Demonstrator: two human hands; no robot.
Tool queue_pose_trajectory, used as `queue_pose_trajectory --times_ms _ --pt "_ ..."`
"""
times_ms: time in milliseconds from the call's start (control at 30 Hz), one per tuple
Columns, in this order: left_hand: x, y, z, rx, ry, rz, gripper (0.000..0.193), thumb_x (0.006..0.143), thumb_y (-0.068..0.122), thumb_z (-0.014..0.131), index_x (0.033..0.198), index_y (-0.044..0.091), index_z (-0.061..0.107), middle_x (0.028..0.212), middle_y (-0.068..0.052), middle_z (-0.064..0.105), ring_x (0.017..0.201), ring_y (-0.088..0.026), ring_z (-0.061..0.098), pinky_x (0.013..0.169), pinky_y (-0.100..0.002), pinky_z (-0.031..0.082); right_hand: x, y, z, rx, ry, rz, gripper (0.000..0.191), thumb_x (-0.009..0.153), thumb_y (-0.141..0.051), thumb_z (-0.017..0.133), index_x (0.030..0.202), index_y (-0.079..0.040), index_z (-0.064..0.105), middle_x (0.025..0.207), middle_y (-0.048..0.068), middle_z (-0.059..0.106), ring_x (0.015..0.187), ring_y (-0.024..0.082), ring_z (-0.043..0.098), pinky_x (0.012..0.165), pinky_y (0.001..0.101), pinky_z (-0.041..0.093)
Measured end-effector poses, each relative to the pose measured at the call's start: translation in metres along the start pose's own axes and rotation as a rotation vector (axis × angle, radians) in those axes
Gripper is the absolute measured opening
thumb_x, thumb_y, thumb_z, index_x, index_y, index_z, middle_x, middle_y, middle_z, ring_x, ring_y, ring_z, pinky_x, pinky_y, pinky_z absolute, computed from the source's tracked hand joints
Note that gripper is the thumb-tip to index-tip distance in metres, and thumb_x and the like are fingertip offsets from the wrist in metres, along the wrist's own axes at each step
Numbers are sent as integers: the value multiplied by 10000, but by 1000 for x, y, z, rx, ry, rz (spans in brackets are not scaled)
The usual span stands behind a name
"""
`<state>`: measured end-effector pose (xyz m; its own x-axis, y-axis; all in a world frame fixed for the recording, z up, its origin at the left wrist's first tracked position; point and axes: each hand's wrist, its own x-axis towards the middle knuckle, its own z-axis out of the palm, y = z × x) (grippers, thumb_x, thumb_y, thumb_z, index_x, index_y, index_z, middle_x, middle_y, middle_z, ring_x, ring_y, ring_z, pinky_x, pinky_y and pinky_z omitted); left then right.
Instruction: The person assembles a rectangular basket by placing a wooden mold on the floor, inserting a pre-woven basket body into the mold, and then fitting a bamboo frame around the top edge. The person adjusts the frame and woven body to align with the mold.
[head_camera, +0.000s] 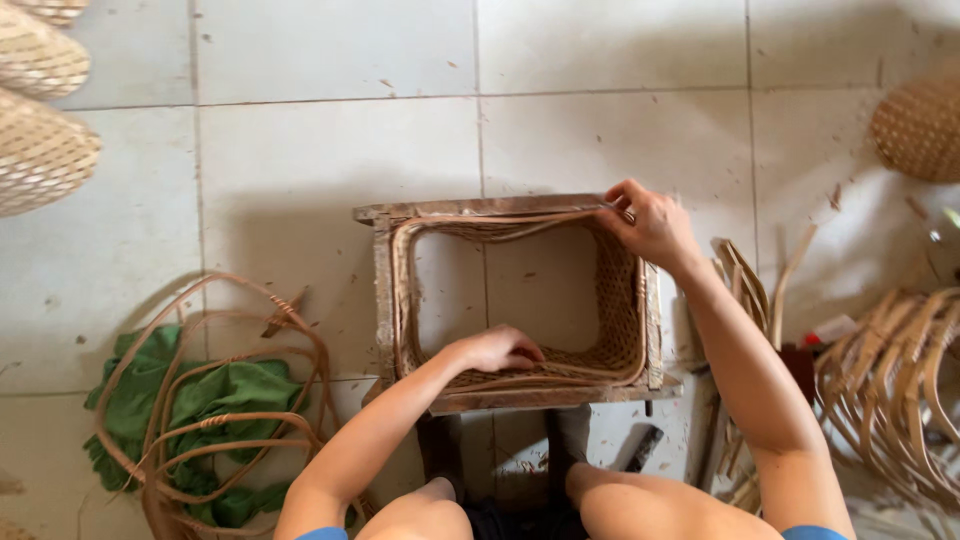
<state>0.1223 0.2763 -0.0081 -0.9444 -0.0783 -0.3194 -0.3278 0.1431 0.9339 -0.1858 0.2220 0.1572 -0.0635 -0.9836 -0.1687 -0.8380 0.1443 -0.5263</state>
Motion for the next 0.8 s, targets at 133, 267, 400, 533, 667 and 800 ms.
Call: queue_pose_trajectory --times_ms 133,267,400,533,667,800 --pt "5 -11 2 -9 -87 -49 325 964 325 676 1206 111 707 1135 -90 751 1053 -258 704 930 -398 555 -25 7 -5 126 87 -73 214 1025 -204 657 1093 -6 610 882 133 741 761 257 735 661 394 595" --pt "19 -25 -3 79 -170 -211 407 913 389 670 1209 112 704 1156 -82 743 1060 -232 686 937 -423 547 -43 3 17 -22 80 13 161 1103 -167 558 1083 -8 539 780 135 705 547 255 672 441 361 529" --pt "40 -39 -1 113 -182 -177 418 939 368 645 1243 81 666 1258 -101 676 1141 -236 631 1046 -413 482 -64 -2 33 -95 199 -116 129 1086 -127 561 1062 -11 512 802 145 695 526 259 633 410 360 491" --pt "55 -46 8 175 -251 -387 389 972 367 610 1240 87 644 1319 -118 636 1233 -247 577 1126 -408 420 -72 2 37 -161 218 -97 95 1073 -73 562 1127 -3 525 990 173 693 610 286 634 465 380 499" --pt "64 -37 11 325 -125 -466 443 859 12 505 1258 34 696 1341 -149 713 1245 -265 669 1169 -424 467 -63 12 28 -146 123 -131 279 950 60 496 1210 47 596 1139 251 616 669 284 658 443 312 566" --pt "94 25 8 -363 214 -107 973 943 572 605 1633 56 153 1720 -193 127 1591 -309 154 1276 -467 183 -62 13 11 -19 38 -115 159 1033 -55 591 1118 47 679 1046 185 625 693 281 673 556 352 592"
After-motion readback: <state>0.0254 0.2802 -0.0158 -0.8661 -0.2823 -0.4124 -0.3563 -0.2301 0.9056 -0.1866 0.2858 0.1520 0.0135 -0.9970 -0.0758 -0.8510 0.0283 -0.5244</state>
